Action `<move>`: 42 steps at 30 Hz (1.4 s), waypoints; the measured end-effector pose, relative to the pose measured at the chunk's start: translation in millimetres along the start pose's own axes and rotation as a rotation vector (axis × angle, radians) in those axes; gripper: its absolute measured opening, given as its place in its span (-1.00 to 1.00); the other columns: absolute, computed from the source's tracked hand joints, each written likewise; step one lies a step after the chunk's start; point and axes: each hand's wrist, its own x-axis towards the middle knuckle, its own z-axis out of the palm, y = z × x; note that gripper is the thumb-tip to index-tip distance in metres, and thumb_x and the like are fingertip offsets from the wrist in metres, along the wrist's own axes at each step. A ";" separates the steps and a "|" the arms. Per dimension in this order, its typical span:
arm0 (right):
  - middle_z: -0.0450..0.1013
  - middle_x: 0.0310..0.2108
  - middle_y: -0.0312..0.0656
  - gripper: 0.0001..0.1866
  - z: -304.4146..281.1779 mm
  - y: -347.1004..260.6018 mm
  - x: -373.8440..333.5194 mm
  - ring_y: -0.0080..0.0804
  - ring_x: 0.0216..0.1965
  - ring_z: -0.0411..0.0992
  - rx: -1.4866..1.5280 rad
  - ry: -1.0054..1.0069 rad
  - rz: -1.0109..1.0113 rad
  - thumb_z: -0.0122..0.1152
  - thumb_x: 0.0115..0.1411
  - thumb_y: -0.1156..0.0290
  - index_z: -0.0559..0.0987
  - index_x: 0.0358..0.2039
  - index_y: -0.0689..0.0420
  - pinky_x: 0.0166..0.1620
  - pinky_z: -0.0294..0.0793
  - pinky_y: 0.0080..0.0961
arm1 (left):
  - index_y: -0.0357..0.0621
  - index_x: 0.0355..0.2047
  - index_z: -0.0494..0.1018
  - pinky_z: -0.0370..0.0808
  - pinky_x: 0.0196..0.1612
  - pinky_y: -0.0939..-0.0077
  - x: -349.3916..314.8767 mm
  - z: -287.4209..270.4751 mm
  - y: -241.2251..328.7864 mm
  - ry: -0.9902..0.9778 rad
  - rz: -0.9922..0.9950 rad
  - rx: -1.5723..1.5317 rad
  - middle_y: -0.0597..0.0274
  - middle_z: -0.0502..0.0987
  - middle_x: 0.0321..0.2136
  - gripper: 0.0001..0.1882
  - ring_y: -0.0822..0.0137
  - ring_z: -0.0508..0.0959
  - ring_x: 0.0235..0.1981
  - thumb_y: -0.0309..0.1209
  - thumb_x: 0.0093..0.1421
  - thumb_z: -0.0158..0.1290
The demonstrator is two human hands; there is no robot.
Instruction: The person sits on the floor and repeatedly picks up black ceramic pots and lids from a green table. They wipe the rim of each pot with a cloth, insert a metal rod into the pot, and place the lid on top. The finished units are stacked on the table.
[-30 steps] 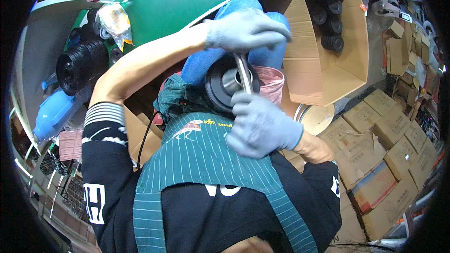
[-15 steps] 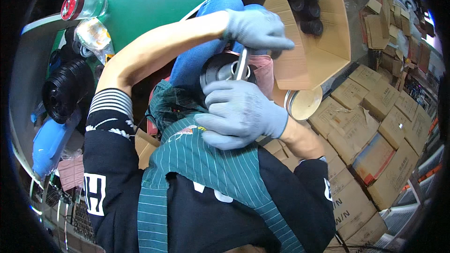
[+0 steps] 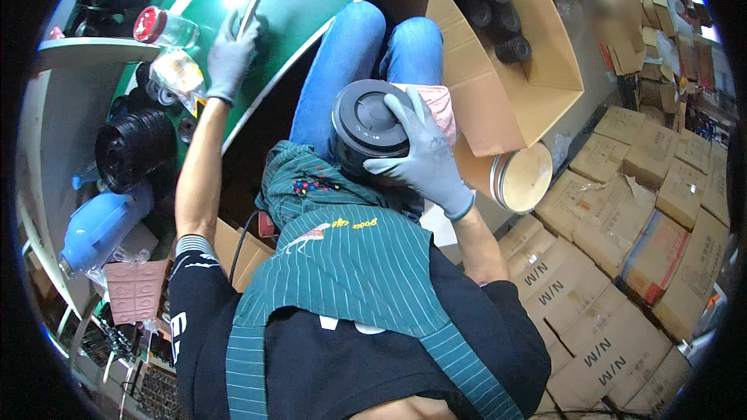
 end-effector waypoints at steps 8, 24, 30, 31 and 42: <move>0.28 0.46 0.26 0.02 -43.7 -32.4 10.5 0.05 0.45 0.34 0.200 0.281 -0.063 0.77 -0.08 0.12 0.52 0.37 0.25 0.46 0.35 -0.14 | -0.27 0.40 0.38 0.46 0.27 -0.01 -29.2 -25.9 -16.3 0.209 0.471 0.393 -0.26 0.55 0.16 -0.30 -0.22 0.53 0.21 -0.17 0.36 0.25; 0.47 0.33 -0.01 0.04 17.7 11.3 201.0 -0.23 0.24 0.52 1.531 -0.386 0.382 -0.24 0.43 -0.54 0.28 0.54 0.11 0.28 0.49 -0.22 | -0.01 0.10 0.54 0.42 0.41 -0.05 -26.4 -89.3 92.5 0.240 0.729 -0.007 -0.22 0.41 0.36 -0.19 -0.21 0.46 0.36 -0.49 -0.22 0.63; 0.32 0.48 0.07 -0.08 46.3 90.2 200.1 -0.05 0.44 0.35 1.689 -0.553 0.465 -0.18 0.52 -0.36 0.14 0.60 0.10 0.41 0.42 -0.03 | 0.03 0.11 0.66 0.40 0.34 0.01 186.8 -96.3 107.3 0.498 0.603 0.391 -0.11 0.53 0.19 -0.33 -0.18 0.49 0.22 -0.29 -0.09 0.54; 0.30 0.49 0.08 -0.08 48.9 91.3 200.9 -0.04 0.45 0.34 1.672 -0.587 0.447 -0.17 0.52 -0.34 0.13 0.61 0.11 0.43 0.40 -0.03 | 0.05 0.11 0.67 0.38 0.35 -0.01 226.6 -91.1 103.5 0.429 0.626 0.400 -0.12 0.53 0.18 -0.34 -0.18 0.49 0.21 -0.25 -0.07 0.53; 0.25 0.50 0.15 -0.09 47.1 83.0 207.5 0.03 0.47 0.32 1.614 -0.587 0.499 -0.30 0.57 -0.30 0.07 0.61 0.19 0.50 0.28 0.03 | -0.01 0.24 0.53 0.52 0.22 -0.01 406.9 -67.9 107.2 0.611 0.690 0.395 -0.21 0.58 0.14 -0.30 -0.25 0.60 0.09 0.11 0.20 0.30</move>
